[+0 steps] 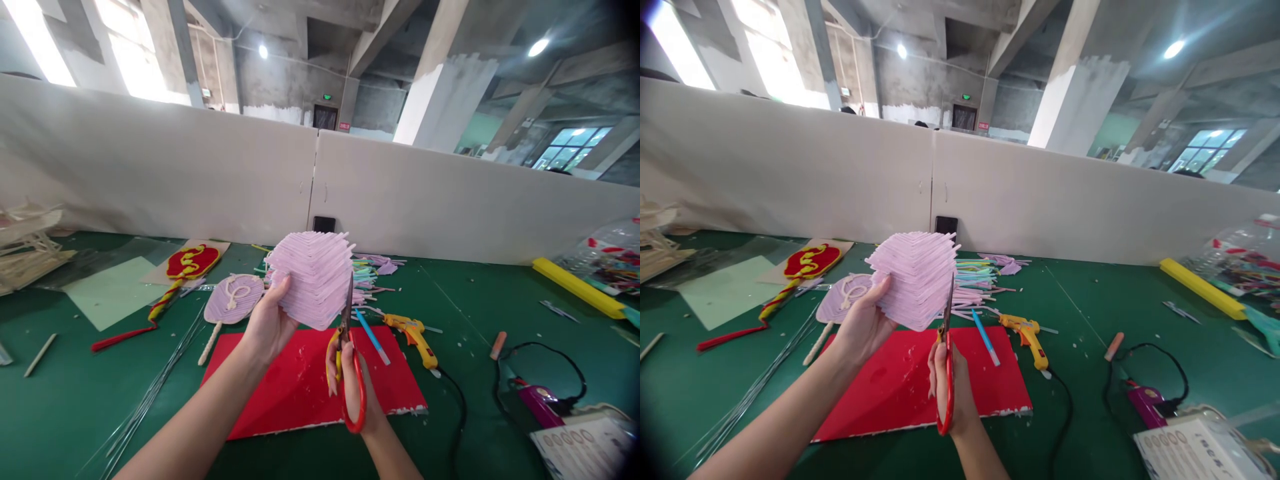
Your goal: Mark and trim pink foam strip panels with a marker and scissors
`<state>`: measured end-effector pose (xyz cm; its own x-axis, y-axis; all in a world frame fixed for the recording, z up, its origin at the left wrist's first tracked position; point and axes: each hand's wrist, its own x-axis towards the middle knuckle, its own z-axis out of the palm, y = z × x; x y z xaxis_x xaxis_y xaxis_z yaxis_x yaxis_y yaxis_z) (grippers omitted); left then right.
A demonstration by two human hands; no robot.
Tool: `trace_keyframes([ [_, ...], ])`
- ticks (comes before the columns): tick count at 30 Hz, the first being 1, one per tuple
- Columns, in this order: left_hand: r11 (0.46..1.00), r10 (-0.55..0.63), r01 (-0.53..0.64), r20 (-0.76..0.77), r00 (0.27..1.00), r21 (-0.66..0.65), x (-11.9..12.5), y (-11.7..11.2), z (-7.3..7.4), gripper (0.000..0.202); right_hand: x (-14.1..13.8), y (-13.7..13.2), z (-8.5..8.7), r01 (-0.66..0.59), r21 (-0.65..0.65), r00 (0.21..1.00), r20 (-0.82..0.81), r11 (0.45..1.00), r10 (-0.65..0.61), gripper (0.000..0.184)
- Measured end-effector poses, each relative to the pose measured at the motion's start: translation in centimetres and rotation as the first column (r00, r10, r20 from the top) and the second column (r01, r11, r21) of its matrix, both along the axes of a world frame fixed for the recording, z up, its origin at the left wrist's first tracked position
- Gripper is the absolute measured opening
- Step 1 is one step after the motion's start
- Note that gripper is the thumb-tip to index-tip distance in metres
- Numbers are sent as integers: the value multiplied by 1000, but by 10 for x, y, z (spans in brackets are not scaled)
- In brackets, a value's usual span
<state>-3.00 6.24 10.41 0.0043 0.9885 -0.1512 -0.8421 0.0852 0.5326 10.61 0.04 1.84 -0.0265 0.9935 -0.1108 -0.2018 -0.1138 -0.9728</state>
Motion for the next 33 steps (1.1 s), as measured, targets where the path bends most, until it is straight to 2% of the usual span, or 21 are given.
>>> trace_keyframes([
  [7, 1000, 1, -1, -53, 999, -8, -3, -5, 4, 24, 0, -1, -3, -61, 20, 998, -24, 998, 62, 67],
  [15, 1000, -14, 14, -67, 998, 1, 1, -8, 3, 23, 3, -1, 10, -3, 72, 993, 117, 997, -5, 75],
  [21, 999, 36, -36, -66, 997, -3, 1, -8, 6, 26, 2, -1, 10, -6, 99, 997, 72, 995, -1, 72],
  [24, 998, 59, -60, -70, 996, -4, 1, -9, 9, 27, 2, -2, 8, -22, 99, 995, 104, 995, 12, 72],
  [33, 1000, -7, 8, -116, 993, 9, 0, -11, 9, 32, 3, -2, 9, 1, 50, 993, 116, 999, -7, 70],
])
